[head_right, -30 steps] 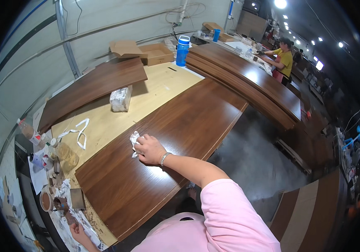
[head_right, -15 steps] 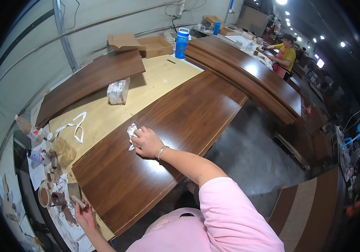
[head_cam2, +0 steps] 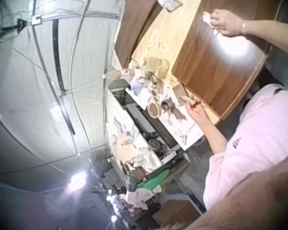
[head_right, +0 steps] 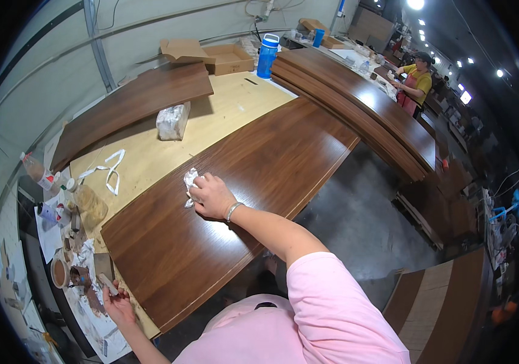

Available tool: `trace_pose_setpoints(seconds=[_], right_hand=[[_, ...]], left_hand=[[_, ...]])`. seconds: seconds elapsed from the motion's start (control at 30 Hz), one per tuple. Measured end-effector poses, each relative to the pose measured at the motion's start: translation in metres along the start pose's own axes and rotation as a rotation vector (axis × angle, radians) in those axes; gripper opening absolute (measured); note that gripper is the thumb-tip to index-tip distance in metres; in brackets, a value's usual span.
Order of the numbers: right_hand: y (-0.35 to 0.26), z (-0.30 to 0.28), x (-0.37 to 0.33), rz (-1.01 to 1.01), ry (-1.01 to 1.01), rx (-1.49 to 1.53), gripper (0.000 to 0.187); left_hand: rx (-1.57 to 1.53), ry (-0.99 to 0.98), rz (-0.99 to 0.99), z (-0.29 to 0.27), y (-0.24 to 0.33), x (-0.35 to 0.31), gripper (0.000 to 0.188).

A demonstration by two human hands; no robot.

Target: The person sands the edges of a wooden panel and wipes the surface with a cloth. The person uses a sanding block on multiple sides and edges of the panel, alternates between sanding and wiping the wood with a white cloth, and occasionally applies a liquid from a container to the cloth or panel.

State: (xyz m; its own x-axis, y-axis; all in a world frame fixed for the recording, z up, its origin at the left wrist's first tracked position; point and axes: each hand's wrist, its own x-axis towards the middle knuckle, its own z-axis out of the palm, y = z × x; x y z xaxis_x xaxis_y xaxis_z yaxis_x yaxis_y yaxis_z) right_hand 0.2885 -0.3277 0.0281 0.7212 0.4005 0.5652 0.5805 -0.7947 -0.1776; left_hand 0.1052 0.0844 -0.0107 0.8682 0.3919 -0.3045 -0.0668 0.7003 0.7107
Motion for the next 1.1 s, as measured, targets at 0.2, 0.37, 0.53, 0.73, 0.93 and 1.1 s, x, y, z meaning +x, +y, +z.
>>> trace_pose_setpoints(seconds=[0.2,0.37,0.53,0.73,0.93,1.1], right_hand=[[-0.002,-0.003,0.001,0.014,-0.008,0.000,0.018],[-0.003,-0.003,0.001,-0.008,0.004,-0.001,0.017],[-0.001,-0.003,0.001,-0.004,-0.002,-0.011,0.017],[0.000,-0.006,0.001,0.005,-0.003,-0.020,0.017],[-0.012,0.001,0.004,0.007,-0.023,0.010,0.018],[-0.013,-0.010,0.009,0.010,0.008,-0.039,0.020]], left_hand=[[-0.015,0.007,-0.019,0.000,-0.001,-0.003,0.029],[-0.030,0.034,-0.033,-0.011,-0.006,0.000,0.027],[-0.075,0.012,-0.056,-0.012,-0.007,0.003,0.025],[-0.099,0.018,-0.085,-0.011,-0.010,0.008,0.025],[-0.104,0.075,-0.076,-0.015,-0.002,-0.002,0.025],[-0.115,-0.113,-0.025,0.012,-0.009,0.002,0.032]])
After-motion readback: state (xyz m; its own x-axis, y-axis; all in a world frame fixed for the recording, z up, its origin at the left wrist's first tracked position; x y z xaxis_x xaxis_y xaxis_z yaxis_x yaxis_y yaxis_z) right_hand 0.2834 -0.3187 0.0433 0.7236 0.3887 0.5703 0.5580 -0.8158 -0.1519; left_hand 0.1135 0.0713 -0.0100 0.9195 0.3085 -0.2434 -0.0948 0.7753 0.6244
